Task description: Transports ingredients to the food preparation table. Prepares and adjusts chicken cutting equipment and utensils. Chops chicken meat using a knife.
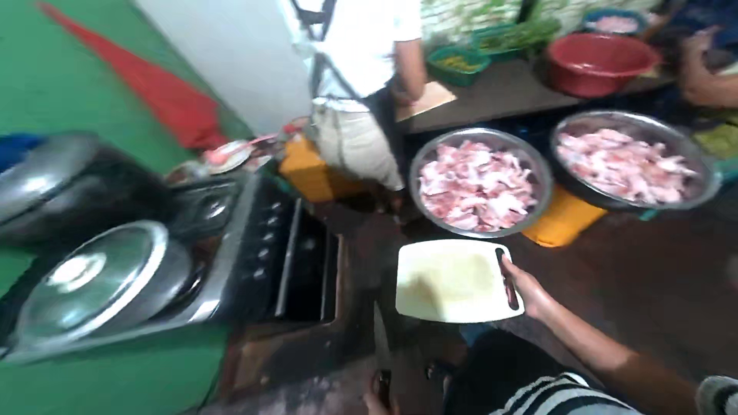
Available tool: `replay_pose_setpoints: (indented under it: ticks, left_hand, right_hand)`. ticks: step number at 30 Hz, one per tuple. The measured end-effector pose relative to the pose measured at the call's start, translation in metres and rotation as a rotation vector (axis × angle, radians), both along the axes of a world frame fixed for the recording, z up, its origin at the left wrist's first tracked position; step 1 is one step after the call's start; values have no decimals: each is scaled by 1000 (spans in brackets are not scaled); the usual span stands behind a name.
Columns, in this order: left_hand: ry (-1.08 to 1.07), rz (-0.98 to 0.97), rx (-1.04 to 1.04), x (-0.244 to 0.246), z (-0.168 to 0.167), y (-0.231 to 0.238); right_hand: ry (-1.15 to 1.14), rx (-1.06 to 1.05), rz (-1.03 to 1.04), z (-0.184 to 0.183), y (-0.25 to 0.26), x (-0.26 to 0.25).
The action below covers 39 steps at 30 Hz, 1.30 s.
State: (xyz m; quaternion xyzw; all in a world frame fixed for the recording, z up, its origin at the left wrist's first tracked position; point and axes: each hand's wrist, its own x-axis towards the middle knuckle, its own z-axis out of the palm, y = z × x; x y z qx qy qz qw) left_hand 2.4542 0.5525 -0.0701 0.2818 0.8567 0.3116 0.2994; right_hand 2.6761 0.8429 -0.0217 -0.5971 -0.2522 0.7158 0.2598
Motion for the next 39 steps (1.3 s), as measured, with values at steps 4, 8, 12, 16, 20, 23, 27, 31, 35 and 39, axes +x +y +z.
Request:
replay_pose_setpoints:
  ticks: [4,8,12,16,20,23,27,31,35,39]
  left_hand:
    - [17,-180,84,24,24,83]
    - [33,-290,327,69,37,169]
    - [-185,-227,468,136,36,254]
    - [-435,-113,469,208,46,319]
    - [-564,-100,401,257,55,371]
    - [-583,-108,371,273,60,410]
    - [-542,-139,411,277,70,465]
    - [-493,-222,435,279,62,520]
    - [-434,-323,410,290,65,568]
    - [-454,-361,441,299,63,613]
  right_hand:
    - [43,62,-268,-13,8,83]
    - [109,85,-395,-18,42,149]
    - [52,140,-449,-27,98,220]
    - [-56,134,-505,-23,142,279]
    - [-78,122,-539,-23,172,320]
    - [-11,120,-583,-29,195,333]
    - [89,180,-596,-34,234,331]
    - [57,201,-569,-34,282,334]
    - [14,167,-573,-32,329,338]
    - [-40,163,-552,-24,371,337]
